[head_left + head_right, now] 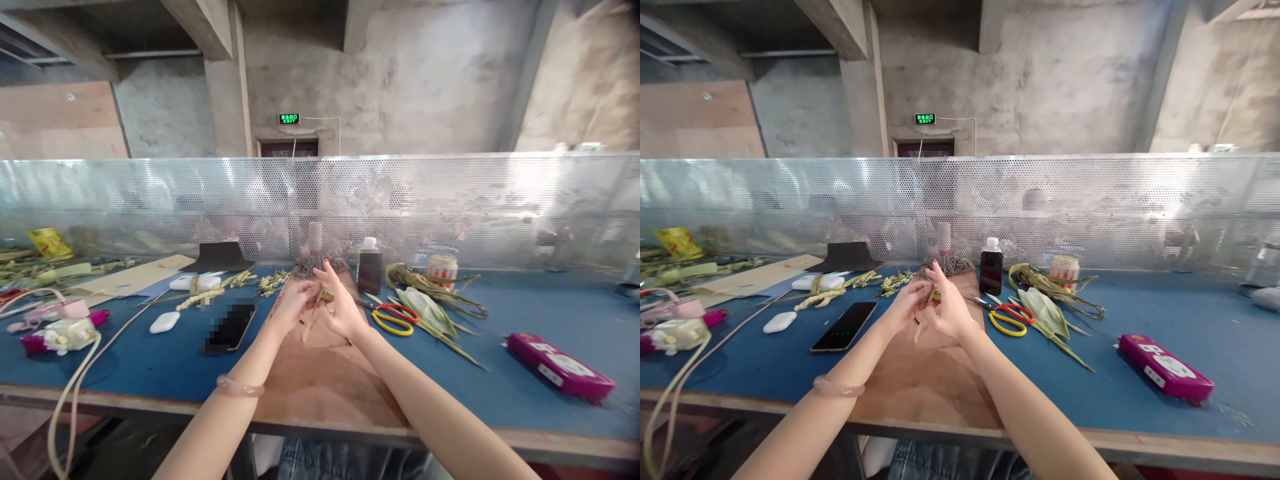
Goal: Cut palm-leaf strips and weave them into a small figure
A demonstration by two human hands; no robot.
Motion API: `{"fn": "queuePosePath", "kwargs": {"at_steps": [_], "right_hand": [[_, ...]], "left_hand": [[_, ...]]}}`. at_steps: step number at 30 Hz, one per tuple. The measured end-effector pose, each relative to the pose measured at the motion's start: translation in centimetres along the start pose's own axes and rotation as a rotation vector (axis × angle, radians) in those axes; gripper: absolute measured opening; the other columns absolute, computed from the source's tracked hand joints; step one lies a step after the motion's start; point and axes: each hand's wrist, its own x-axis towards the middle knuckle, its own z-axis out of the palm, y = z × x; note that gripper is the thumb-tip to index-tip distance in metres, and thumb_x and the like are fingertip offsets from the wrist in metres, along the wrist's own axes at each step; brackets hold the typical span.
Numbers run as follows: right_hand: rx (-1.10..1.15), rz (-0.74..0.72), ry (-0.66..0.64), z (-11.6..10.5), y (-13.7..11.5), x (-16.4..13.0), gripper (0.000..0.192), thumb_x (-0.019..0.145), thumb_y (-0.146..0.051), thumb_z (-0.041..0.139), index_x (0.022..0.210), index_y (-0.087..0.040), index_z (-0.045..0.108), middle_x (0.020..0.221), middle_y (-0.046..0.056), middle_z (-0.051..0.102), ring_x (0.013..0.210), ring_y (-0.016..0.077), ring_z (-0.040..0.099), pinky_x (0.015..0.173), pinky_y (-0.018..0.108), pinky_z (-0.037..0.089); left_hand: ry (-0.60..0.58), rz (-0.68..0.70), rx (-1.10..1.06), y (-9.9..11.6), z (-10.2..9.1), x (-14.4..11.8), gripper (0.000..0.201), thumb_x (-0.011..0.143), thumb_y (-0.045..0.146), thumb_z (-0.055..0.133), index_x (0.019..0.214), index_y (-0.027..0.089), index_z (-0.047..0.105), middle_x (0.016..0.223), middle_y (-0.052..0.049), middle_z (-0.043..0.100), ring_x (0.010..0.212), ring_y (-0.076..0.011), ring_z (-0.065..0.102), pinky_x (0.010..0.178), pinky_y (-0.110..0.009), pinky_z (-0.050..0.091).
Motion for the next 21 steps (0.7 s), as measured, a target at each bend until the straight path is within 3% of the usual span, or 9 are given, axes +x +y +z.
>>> {"fn": "queuePosePath", "kwargs": {"at_steps": [6, 10, 13, 16, 19, 21], "right_hand": [[0.030, 0.012, 0.001, 0.1, -0.4, 0.1, 0.084, 0.072, -0.012, 0.043, 0.145, -0.020, 0.002, 0.140, 0.014, 0.039, 0.124, 0.0248, 0.042, 0.093, 0.043, 0.045], [0.234, 0.171, 0.120, -0.1, -0.3, 0.6, 0.069, 0.085, -0.021, 0.038, 0.145, -0.022, 0.005, 0.138, 0.013, 0.041, 0.124, 0.0225, 0.043, 0.093, 0.043, 0.044], [0.303, 0.344, 0.355, -0.6, 0.4, 0.9, 0.047, 0.090, -0.032, 0.033, 0.136, -0.020, 0.032, 0.123, 0.012, 0.054, 0.110, 0.0209, 0.053, 0.090, 0.040, 0.044], [0.177, 0.521, 0.518, -0.9, 1.4, 1.0, 0.037, 0.089, -0.038, 0.032, 0.105, -0.016, 0.057, 0.090, 0.008, 0.062, 0.086, 0.0197, 0.058, 0.080, 0.035, 0.047], [0.108, 0.670, 0.435, -0.9, 2.2, 0.8, 0.040, 0.088, -0.044, 0.033, 0.084, -0.016, 0.061, 0.064, 0.003, 0.057, 0.063, 0.0175, 0.055, 0.064, 0.030, 0.047], [0.183, 0.758, 0.321, -0.5, 2.5, 0.7, 0.044, 0.087, -0.049, 0.033, 0.082, -0.016, 0.062, 0.055, 0.001, 0.054, 0.054, 0.0155, 0.053, 0.055, 0.027, 0.046]], "left_hand": [[0.010, 0.012, 0.004, -0.1, -0.1, 0.0, 0.030, 0.069, 0.040, 0.070, 0.081, 0.012, 0.064, 0.074, -0.004, 0.065, 0.065, -0.0124, 0.060, 0.064, -0.023, 0.047], [0.079, 0.008, -0.019, -0.3, -0.3, 0.3, 0.029, 0.066, 0.039, 0.073, 0.072, 0.013, 0.059, 0.069, -0.001, 0.065, 0.063, -0.0116, 0.061, 0.068, -0.025, 0.049], [0.132, -0.022, -0.044, -0.2, -0.2, 0.5, 0.029, 0.065, 0.037, 0.074, 0.071, 0.014, 0.057, 0.077, -0.005, 0.069, 0.071, -0.0159, 0.065, 0.075, -0.031, 0.050], [0.159, -0.024, -0.050, 0.0, -0.1, 0.5, 0.027, 0.067, 0.035, 0.073, 0.073, 0.014, 0.057, 0.082, -0.007, 0.070, 0.076, -0.0184, 0.066, 0.078, -0.033, 0.050], [0.174, -0.020, -0.064, 0.2, -0.1, 0.5, 0.027, 0.067, 0.034, 0.073, 0.073, 0.014, 0.056, 0.083, -0.008, 0.070, 0.076, -0.0182, 0.067, 0.077, -0.033, 0.050], [0.180, -0.019, -0.075, 0.1, -0.2, 0.6, 0.027, 0.067, 0.034, 0.073, 0.072, 0.014, 0.056, 0.081, -0.007, 0.070, 0.075, -0.0173, 0.066, 0.075, -0.031, 0.050]]}}
